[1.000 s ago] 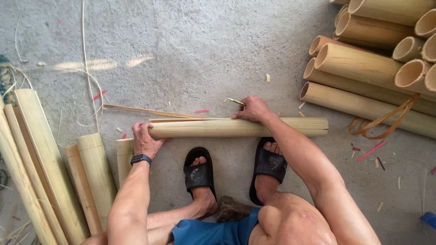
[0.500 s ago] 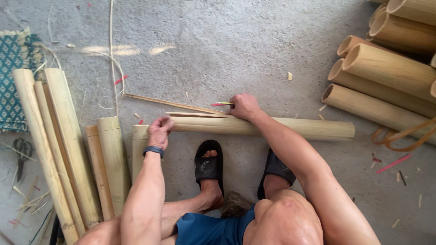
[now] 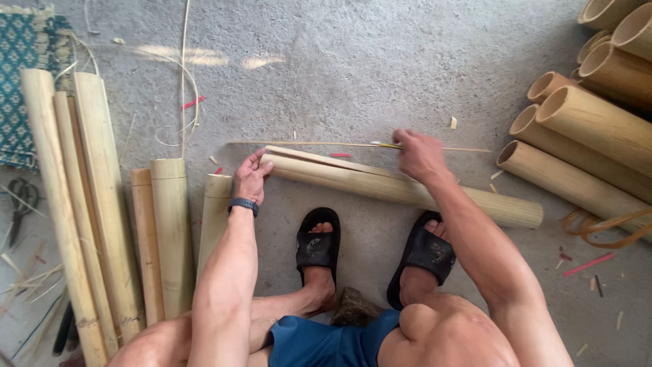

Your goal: The person marks multiple bamboo poles with a pencil using a thin wooden stick as a guide. They repeatedly pick up poles, align the stick, draw lines, and set the poles aside.

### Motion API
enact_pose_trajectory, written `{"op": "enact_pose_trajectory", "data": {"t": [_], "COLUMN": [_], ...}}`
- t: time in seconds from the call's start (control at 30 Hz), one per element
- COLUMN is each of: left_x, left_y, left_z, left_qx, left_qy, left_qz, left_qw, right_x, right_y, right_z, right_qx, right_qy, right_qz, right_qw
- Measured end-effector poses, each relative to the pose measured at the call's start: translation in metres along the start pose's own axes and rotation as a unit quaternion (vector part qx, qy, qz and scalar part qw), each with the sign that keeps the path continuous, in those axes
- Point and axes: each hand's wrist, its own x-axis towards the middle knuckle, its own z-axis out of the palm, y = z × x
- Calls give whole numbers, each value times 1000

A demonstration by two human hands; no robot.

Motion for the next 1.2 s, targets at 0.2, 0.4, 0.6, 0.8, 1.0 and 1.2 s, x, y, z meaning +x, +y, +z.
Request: {"op": "enact_pose_trajectory", "data": {"t": [0.2, 0.4, 0.6, 0.8, 1.0, 1.2], "left_x": [43, 24, 39, 43, 53, 52], "left_y": [7, 35, 19, 23, 23, 15], "left_z": [32, 51, 45, 45, 37, 34], "left_qx": [27, 11, 93, 170, 111, 143], "left_qy": [16, 118, 125, 217, 217, 228], "left_qz": [36, -37, 35, 21, 22, 74], "left_qw": [999, 992, 987, 961, 969, 960], "right_x": [-103, -155, -140, -130, -131, -125], "right_y": [54, 73, 68, 70, 68, 68], "right_z": [-60, -62, -53, -34, -29, -28], "right_qx": [63, 43, 26, 0, 74, 116], "right_qy": [42, 23, 14, 65, 88, 64], "right_qz": [140, 134, 92, 36, 69, 120], "right_qw": [987, 990, 995, 997, 991, 984]}}
